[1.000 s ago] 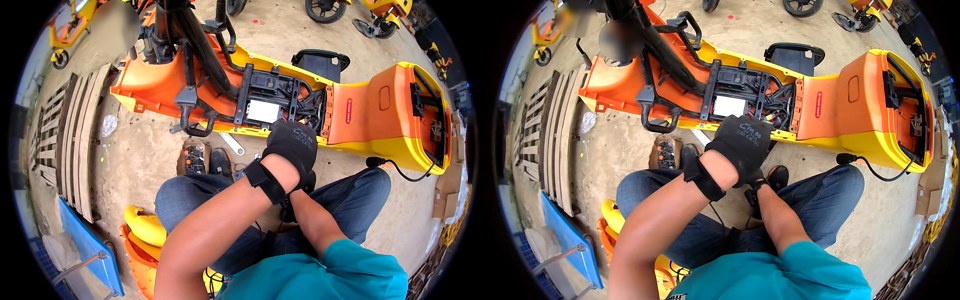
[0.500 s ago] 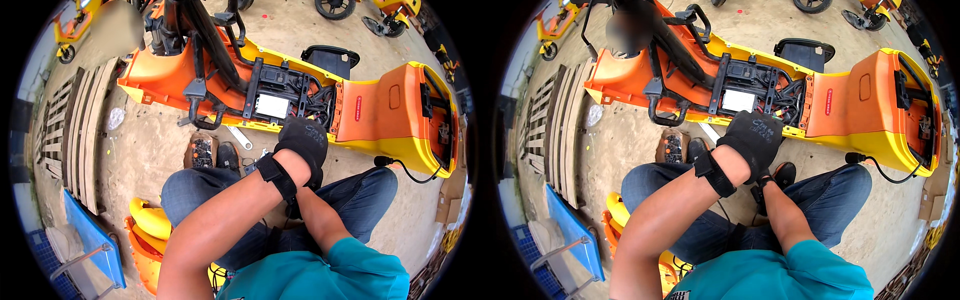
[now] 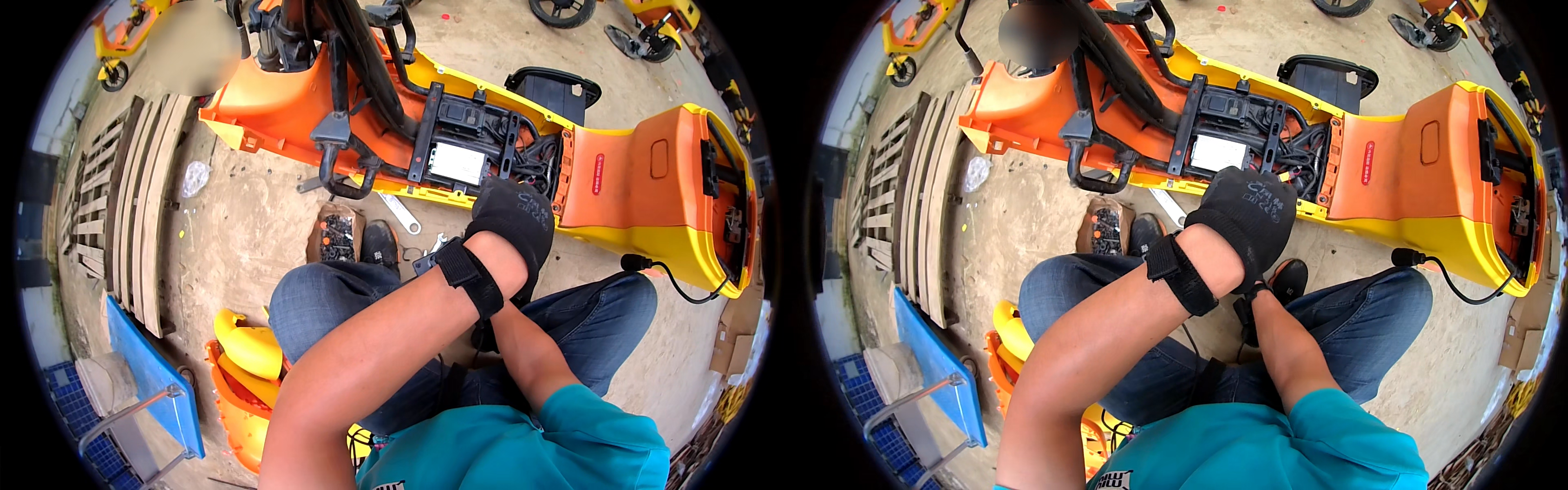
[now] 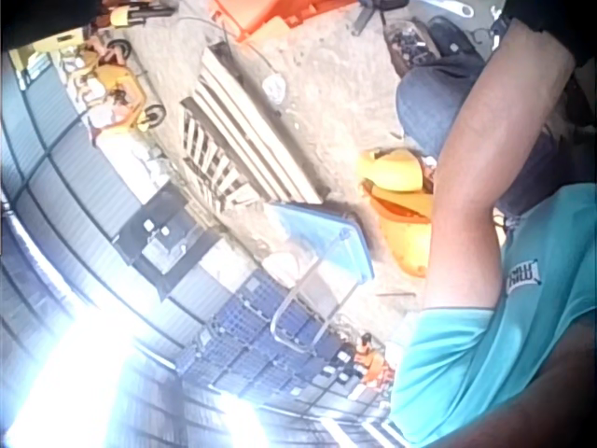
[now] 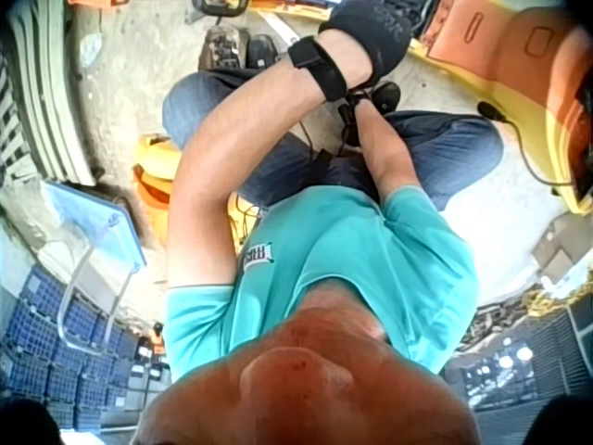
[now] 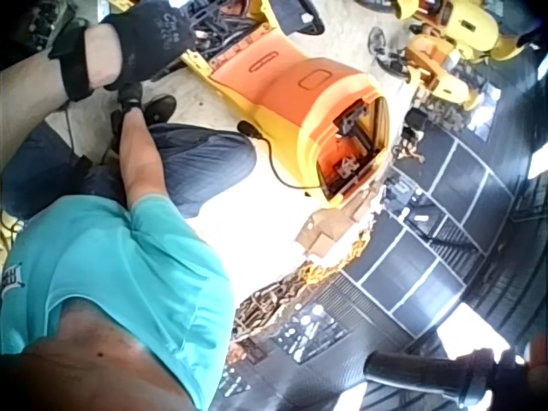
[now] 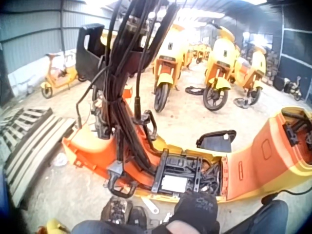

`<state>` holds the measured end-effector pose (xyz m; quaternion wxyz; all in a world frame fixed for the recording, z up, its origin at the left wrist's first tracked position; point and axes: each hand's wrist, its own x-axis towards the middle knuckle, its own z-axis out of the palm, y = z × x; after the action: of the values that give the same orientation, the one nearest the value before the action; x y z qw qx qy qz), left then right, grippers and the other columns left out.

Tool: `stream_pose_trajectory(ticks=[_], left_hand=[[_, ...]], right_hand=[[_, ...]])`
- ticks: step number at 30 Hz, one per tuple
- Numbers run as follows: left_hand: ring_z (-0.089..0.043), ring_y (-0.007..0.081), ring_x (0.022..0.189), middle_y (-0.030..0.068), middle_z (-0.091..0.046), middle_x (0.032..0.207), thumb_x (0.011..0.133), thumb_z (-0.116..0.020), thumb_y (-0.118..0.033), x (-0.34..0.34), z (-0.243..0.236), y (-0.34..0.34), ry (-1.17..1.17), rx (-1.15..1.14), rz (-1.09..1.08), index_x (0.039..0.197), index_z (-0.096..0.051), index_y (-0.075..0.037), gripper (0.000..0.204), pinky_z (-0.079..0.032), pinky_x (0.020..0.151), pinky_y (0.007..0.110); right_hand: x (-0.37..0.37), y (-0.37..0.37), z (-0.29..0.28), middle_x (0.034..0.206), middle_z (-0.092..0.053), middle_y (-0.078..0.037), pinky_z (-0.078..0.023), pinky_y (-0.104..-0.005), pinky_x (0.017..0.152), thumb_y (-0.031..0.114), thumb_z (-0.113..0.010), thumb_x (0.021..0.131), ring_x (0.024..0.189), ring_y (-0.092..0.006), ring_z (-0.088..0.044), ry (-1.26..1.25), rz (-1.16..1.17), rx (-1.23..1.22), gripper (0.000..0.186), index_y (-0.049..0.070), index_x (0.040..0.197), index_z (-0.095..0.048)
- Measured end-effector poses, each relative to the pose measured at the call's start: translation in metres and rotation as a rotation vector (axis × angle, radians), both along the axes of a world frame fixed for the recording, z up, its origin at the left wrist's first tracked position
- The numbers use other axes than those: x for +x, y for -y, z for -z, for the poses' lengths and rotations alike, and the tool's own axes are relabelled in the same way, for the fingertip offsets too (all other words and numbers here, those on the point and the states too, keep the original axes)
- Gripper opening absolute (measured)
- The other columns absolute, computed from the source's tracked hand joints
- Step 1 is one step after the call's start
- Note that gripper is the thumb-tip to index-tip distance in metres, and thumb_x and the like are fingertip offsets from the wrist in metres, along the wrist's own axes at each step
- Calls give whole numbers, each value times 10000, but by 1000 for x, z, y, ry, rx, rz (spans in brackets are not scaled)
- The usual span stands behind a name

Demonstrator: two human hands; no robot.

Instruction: The person works on the internal electrical components of an electric scooter using a wrench. They manipulate wires, remove a rubber protective cover, and check the connections before standing up.

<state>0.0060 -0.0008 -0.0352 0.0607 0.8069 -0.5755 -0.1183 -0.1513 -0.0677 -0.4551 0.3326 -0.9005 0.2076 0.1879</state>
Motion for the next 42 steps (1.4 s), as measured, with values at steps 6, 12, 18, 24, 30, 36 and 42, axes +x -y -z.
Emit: stream_pose_trajectory(ticks=[6, 12, 18, 24, 30, 36, 42], left_hand=[[-682, 263, 834, 91, -688, 879, 828, -573, -170, 1, -1, -1, -16, 15, -20, 935, -679, -86, 172, -516, 716, 397], [-682, 265, 810, 91, -690, 848, 813, -582, -172, -5, 5, 9, -13, -32, -10, 899, -684, -84, 160, -517, 706, 396], [-691, 251, 811, 93, -699, 840, 777, -619, -168, -3, -7, -7, -21, -30, 8, 854, -704, -96, 135, -517, 679, 378], [-685, 260, 849, 96, -702, 890, 804, -604, -169, -5, -12, 7, -55, 37, 0, 909, -713, -84, 173, -512, 699, 402], [-677, 278, 864, 108, -701, 917, 822, -586, -183, -6, -14, 6, -19, -1, 15, 941, -713, -81, 201, -501, 721, 421], [-678, 276, 873, 109, -701, 925, 818, -598, -191, -7, -14, 7, -49, 94, 22, 959, -710, -81, 211, -500, 715, 415], [-687, 252, 868, 97, -708, 914, 810, -610, -190, -2, -18, 6, -61, 119, 55, 964, -705, -83, 210, -512, 694, 394]], right_hand=[[8, -9, -12, 1060, -618, -118, -466, -444, 837, 151, -633, 811, 956, -321, -579, 31, 12, -6, 276, 93, 1080, -627], [25, -16, -59, 1085, -613, -119, -461, -443, 850, 143, -625, 822, 973, -318, -574, 200, 65, -122, 274, 87, 1089, -622], [137, -67, -185, 1109, -609, -119, -455, -442, 864, 135, -618, 832, 991, -315, -568, 734, -22, -230, 271, 81, 1098, -617], [188, -76, -210, 975, -611, -129, -438, -441, 832, 70, -583, 767, 949, -331, -562, 941, -117, -467, 267, 53, 1031, -619], [203, -78, -203, 868, -615, -71, -415, -427, 772, 96, -577, 747, 911, -287, -564, 679, -201, -581, 204, 104, 938, -649], [212, -84, -207, 802, -616, -70, -420, -435, 742, 103, -589, 743, 895, -292, -578, 648, -227, -610, 121, 119, 837, -664], [219, -90, -207, 756, -630, -61, -432, -410, 713, 101, -584, 751, 864, -262, -606, 686, -206, -530, 102, 129, 802, -667]])
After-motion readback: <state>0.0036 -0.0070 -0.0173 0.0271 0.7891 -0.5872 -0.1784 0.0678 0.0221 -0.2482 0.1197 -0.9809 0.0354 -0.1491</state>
